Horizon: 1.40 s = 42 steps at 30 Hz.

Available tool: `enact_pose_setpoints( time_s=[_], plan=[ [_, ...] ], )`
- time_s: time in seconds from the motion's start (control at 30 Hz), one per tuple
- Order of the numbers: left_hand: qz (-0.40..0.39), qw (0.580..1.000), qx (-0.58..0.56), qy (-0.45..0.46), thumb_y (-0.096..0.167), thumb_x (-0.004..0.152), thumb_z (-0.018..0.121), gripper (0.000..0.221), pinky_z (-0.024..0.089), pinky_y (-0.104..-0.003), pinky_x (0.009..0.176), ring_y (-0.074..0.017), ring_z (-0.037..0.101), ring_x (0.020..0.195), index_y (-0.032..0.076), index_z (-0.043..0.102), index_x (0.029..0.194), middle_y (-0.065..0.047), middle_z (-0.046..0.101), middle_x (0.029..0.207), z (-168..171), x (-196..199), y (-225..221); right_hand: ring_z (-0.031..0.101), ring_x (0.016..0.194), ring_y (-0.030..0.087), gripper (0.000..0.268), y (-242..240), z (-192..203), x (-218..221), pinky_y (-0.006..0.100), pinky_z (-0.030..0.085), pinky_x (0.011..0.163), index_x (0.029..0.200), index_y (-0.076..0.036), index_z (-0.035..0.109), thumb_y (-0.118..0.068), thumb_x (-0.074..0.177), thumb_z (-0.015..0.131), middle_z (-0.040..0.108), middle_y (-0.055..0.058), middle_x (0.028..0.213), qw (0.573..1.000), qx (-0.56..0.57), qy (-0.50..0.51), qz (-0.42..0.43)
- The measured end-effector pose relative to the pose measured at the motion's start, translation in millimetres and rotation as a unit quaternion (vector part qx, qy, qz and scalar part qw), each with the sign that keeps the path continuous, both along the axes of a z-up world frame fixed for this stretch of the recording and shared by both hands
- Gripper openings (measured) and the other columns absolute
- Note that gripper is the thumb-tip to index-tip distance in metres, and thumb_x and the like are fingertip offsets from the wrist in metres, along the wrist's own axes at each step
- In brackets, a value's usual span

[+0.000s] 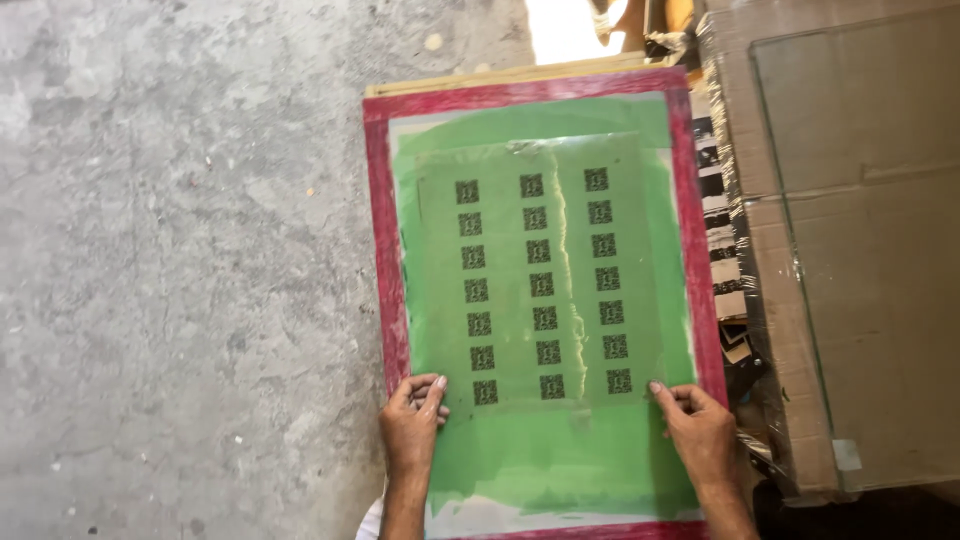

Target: Preparing a screen-printing frame by aligning and smoothing a transparency sheet with QR codes onto the screen mesh.

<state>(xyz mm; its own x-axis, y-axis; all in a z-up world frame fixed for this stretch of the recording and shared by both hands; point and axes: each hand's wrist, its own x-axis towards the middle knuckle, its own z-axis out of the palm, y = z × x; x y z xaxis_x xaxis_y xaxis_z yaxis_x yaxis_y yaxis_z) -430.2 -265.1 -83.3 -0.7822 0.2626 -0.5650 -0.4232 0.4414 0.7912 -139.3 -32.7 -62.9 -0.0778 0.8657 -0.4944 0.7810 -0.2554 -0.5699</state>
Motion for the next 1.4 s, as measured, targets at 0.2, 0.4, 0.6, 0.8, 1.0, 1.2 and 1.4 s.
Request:
enact_pose_setpoints(
  time_s=[0.2,0.4,0.6,0.8,1.0,1.2,1.4],
  plan=[
    [-0.020,1.000,-0.022,-0.001,0.011,0.090,0.076,0.015,0.052,-0.022,0.050,-0.0082,0.066,0.059,0.001,0.074,0.101,-0.005,0.076,0.080,13.1,1.0,3.6,0.062,0.052,0.012,0.031,-2.5,3.5,3.0,0.028,0.047,0.047,0.086,-0.002,0.076,-0.032,0.089,0.081,0.069,0.006,0.064,1.000,0.001,-0.008,-0.005],
    [-0.026,1.000,0.004,0.002,0.011,0.090,0.076,0.015,0.051,-0.023,0.050,-0.0082,0.066,0.059,0.001,0.073,0.101,-0.005,0.076,0.080,5.6,-2.4,1.8,0.061,0.052,0.012,0.031,0.3,-0.7,0.9,0.028,0.047,0.047,0.087,-0.001,0.075,-0.031,0.088,0.081,0.068,0.005,0.066,1.000,-0.001,0.019,-0.022],
    [-0.038,0.999,-0.002,0.008,0.011,0.092,0.076,0.015,0.052,-0.023,0.050,-0.0088,0.066,0.059,0.000,0.073,0.101,-0.006,0.075,0.080,6.9,-0.6,-1.3,0.061,0.052,0.011,0.031,-3.7,3.1,3.8,0.027,0.048,0.047,0.086,-0.001,0.074,-0.031,0.089,0.081,0.067,0.005,0.064,1.000,0.012,0.011,-0.019],
    [-0.047,0.999,-0.002,0.014,0.011,0.092,0.075,0.016,0.053,-0.023,0.052,-0.0087,0.067,0.061,0.000,0.073,0.102,-0.006,0.075,0.083,11.1,-3.1,1.7,0.061,0.051,0.010,0.030,-0.6,12.1,-4.9,0.027,0.047,0.045,0.082,-0.002,0.074,-0.031,0.088,0.081,0.067,0.002,0.061,1.000,0.013,0.017,-0.017],
    [-0.052,0.998,-0.030,0.022,0.012,0.092,0.075,0.016,0.053,-0.024,0.052,-0.0095,0.067,0.062,0.000,0.073,0.102,-0.007,0.074,0.082,15.8,-4.6,6.4,0.060,0.049,0.011,0.030,0.7,11.7,-6.8,0.028,0.046,0.044,0.080,-0.003,0.074,-0.031,0.087,0.080,0.066,0.002,0.059,1.000,0.008,0.026,-0.014],
    [-0.055,0.997,-0.034,0.031,0.013,0.092,0.075,0.016,0.054,-0.023,0.053,-0.0093,0.067,0.062,0.000,0.073,0.101,-0.006,0.075,0.082,14.1,-4.3,7.4,0.060,0.048,0.010,0.029,2.1,9.7,-5.0,0.028,0.046,0.044,0.079,-0.003,0.074,-0.031,0.086,0.081,0.065,0.001,0.057,0.999,0.006,0.026,-0.018],
    [-0.056,0.996,-0.041,0.051,0.013,0.091,0.076,0.016,0.054,-0.024,0.051,-0.0093,0.067,0.060,0.000,0.073,0.100,-0.007,0.075,0.081,10.7,-2.4,5.7,0.059,0.048,0.010,0.030,1.1,14.3,-5.3,0.028,0.046,0.045,0.079,-0.003,0.074,-0.031,0.087,0.081,0.064,0.001,0.057,0.999,0.007,0.040,-0.007]
  ],
)
